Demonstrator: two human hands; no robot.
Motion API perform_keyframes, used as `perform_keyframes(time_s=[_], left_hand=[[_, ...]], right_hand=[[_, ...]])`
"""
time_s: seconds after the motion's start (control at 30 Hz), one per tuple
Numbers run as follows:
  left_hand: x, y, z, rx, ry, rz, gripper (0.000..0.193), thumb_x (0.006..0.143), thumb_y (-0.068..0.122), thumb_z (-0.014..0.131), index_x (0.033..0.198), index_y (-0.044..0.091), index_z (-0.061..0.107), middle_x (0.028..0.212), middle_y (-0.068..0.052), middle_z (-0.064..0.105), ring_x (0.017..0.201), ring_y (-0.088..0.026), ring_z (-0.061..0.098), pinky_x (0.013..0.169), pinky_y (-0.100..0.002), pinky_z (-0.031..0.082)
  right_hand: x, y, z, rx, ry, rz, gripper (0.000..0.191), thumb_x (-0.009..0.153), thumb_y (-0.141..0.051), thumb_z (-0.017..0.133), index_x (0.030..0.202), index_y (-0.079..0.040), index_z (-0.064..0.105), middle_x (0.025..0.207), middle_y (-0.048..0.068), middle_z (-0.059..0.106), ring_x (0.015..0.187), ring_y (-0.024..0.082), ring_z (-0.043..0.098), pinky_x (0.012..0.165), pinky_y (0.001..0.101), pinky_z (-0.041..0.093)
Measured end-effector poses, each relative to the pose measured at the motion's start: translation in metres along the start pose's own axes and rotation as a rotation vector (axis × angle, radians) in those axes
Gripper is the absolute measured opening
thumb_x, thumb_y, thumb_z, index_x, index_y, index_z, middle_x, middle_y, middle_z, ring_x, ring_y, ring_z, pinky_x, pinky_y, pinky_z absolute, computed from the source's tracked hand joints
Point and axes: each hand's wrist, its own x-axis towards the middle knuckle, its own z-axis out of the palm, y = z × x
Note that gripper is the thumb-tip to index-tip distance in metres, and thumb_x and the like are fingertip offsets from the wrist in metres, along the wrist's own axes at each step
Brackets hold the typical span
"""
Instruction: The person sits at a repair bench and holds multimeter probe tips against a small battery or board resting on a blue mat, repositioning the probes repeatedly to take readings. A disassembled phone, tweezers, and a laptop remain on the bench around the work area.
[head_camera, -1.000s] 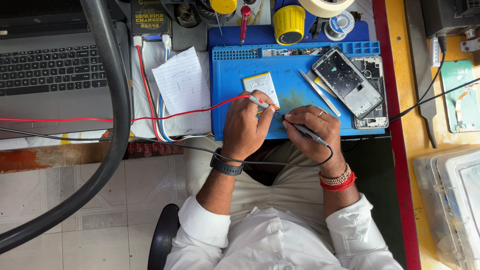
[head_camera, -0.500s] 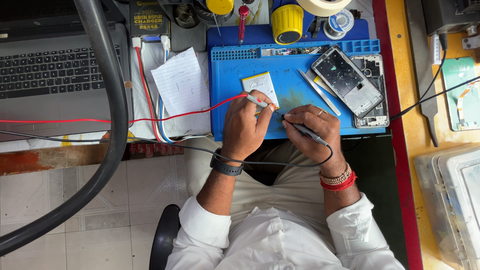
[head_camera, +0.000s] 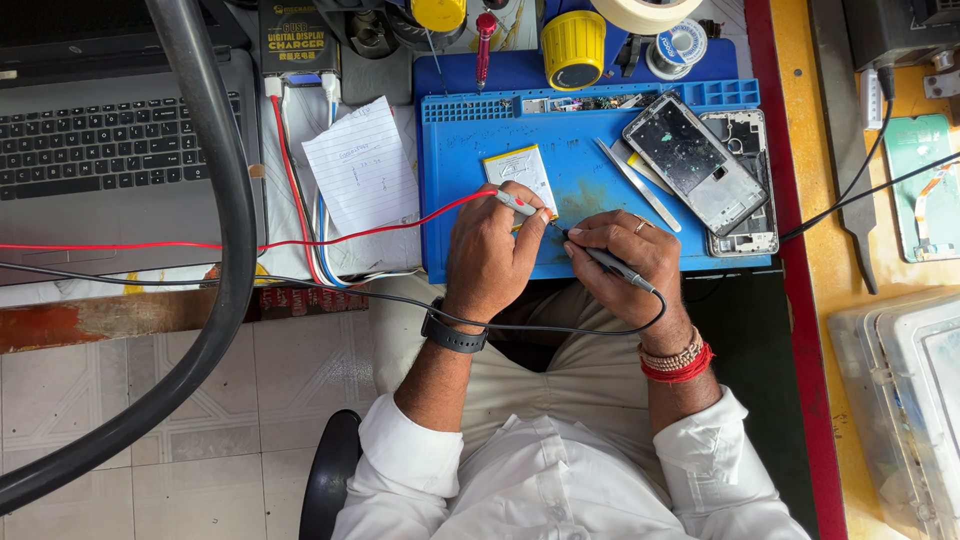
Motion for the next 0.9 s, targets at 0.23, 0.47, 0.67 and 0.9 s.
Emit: perform_keyframes(time_s=[0.23, 0.47, 0.67, 0.9], left_hand=[[0.0000, -0.0014, 0.0009, 0.009, 0.001, 0.009, 0.010, 0.100, 0.020, 0.067, 0.098, 0.011, 0.064, 0.090, -0.005, 0.069, 0.092, -0.027, 0.064, 0.079, -0.042, 0.049], [-0.0011, -0.0021, 0.0012, -0.026, 0.003, -0.011, 0.010, 0.101, 0.020, 0.067, 0.098, 0.011, 0.065, 0.087, -0.004, 0.070, 0.087, -0.025, 0.063, 0.077, -0.041, 0.049], [-0.0007, -0.0004, 0.0010, -0.014, 0.008, -0.014, 0.010, 0.101, 0.020, 0.067, 0.098, 0.011, 0.065, 0.087, -0.004, 0.069, 0.088, -0.026, 0.064, 0.077, -0.041, 0.049], [0.0002, 0.0004, 0.0011, -0.002, 0.004, -0.002, 0.010, 0.101, 0.020, 0.067, 0.098, 0.011, 0.064, 0.087, -0.005, 0.069, 0.089, -0.026, 0.063, 0.078, -0.042, 0.048]], right_hand=[[0.0006, 0.0002, -0.0006, -0.007, 0.000, -0.016, 0.019, 0.082, 0.004, 0.084, 0.095, -0.001, 0.071, 0.097, 0.013, 0.075, 0.087, 0.023, 0.077, 0.071, 0.0294, 0.061], [0.0004, -0.0011, -0.0002, -0.002, 0.006, -0.012, 0.018, 0.083, 0.005, 0.084, 0.094, -0.001, 0.071, 0.097, 0.013, 0.075, 0.088, 0.023, 0.077, 0.071, 0.0294, 0.061], [0.0009, -0.0005, -0.0002, -0.005, 0.007, -0.016, 0.019, 0.082, 0.004, 0.084, 0.095, -0.001, 0.071, 0.096, 0.013, 0.075, 0.087, 0.023, 0.076, 0.070, 0.0296, 0.061], [-0.0002, 0.0005, -0.0006, 0.000, 0.004, -0.011, 0.018, 0.083, 0.004, 0.084, 0.094, -0.001, 0.071, 0.097, 0.013, 0.075, 0.087, 0.022, 0.076, 0.070, 0.0295, 0.061]])
